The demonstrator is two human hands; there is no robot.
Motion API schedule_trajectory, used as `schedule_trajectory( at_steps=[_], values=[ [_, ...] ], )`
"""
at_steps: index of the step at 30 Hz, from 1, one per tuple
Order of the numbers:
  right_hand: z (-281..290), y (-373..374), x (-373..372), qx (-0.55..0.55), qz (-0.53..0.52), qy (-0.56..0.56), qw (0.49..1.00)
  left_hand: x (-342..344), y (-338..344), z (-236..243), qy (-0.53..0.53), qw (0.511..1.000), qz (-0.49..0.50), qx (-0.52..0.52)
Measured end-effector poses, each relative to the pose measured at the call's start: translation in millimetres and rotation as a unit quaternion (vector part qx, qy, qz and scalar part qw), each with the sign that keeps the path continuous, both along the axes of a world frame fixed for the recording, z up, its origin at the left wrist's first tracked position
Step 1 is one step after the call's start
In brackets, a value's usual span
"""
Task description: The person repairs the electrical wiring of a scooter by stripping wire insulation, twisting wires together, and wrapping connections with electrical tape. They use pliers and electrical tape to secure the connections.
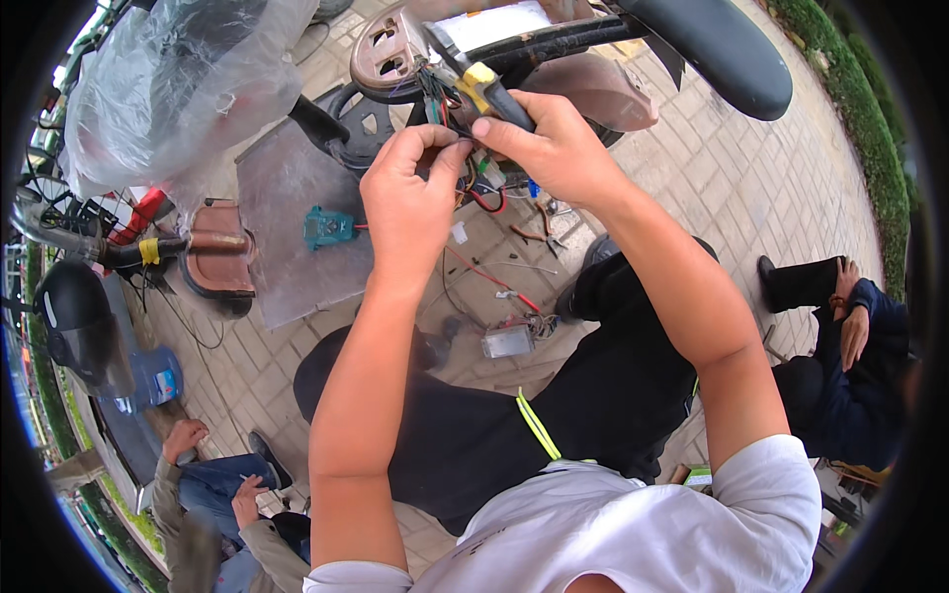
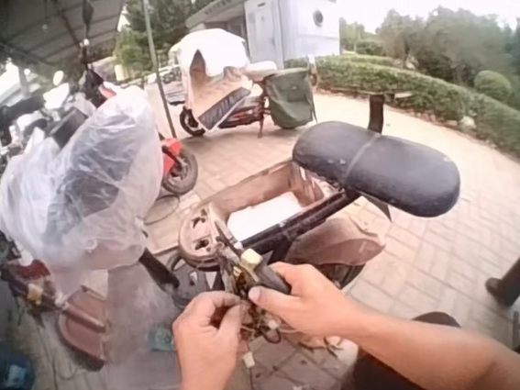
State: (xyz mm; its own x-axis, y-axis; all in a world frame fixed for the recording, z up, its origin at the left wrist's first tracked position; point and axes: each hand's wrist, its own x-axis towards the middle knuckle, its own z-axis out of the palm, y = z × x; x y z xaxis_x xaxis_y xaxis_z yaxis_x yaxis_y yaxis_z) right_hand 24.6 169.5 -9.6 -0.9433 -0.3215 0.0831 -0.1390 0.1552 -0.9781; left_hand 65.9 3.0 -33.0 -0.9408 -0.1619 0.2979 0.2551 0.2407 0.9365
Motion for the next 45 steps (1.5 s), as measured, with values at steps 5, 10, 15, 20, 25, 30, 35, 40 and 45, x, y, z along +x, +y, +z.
schedule_trajectory(
  at_steps=[5, 10, 15, 20, 25, 30, 35, 40, 45],
  values=[
    [-7.1, 2.9, -2.8, -0.037, -0.071, -0.052, 0.995, 5.5, -15.3, -3.4, 0.096, 0.995, -0.001, -0.002],
    [5.1, 16.8, 9.1, 0.13, -0.122, 0.304, 0.936, 9.9, -16.9, 5.6, -0.062, 0.932, -0.075, 0.348],
    [16.5, 34.1, 19.0, 0.289, -0.069, 0.392, 0.871, 3.2, -22.7, 11.5, -0.068, 0.915, -0.082, 0.388],
    [10.1, 33.4, 23.2, 0.364, -0.006, 0.378, 0.851, 1.2, -15.6, 14.5, -0.051, 0.925, -0.074, 0.369],
    [7.6, 23.7, 27.7, 0.376, -0.019, 0.38, 0.845, 0.9, -13.0, 10.1, -0.038, 0.933, -0.084, 0.347],
    [6.6, 22.3, 33.3, 0.373, -0.031, 0.372, 0.849, 1.4, -4.7, 9.6, -0.016, 0.929, -0.075, 0.362],
    [4.9, 18.6, 35.4, 0.371, -0.051, 0.4, 0.837, 2.8, -1.0, 13.5, -0.027, 0.944, -0.068, 0.322],
    [4.7, 17.7, 35.7, 0.395, -0.064, 0.423, 0.813, 3.3, 0.6, 14.2, -0.024, 0.949, -0.063, 0.309],
    [4.0, 15.9, 35.5, 0.388, -0.07, 0.43, 0.812, 3.9, 0.2, 14.5, -0.029, 0.951, -0.057, 0.302]
  ],
)
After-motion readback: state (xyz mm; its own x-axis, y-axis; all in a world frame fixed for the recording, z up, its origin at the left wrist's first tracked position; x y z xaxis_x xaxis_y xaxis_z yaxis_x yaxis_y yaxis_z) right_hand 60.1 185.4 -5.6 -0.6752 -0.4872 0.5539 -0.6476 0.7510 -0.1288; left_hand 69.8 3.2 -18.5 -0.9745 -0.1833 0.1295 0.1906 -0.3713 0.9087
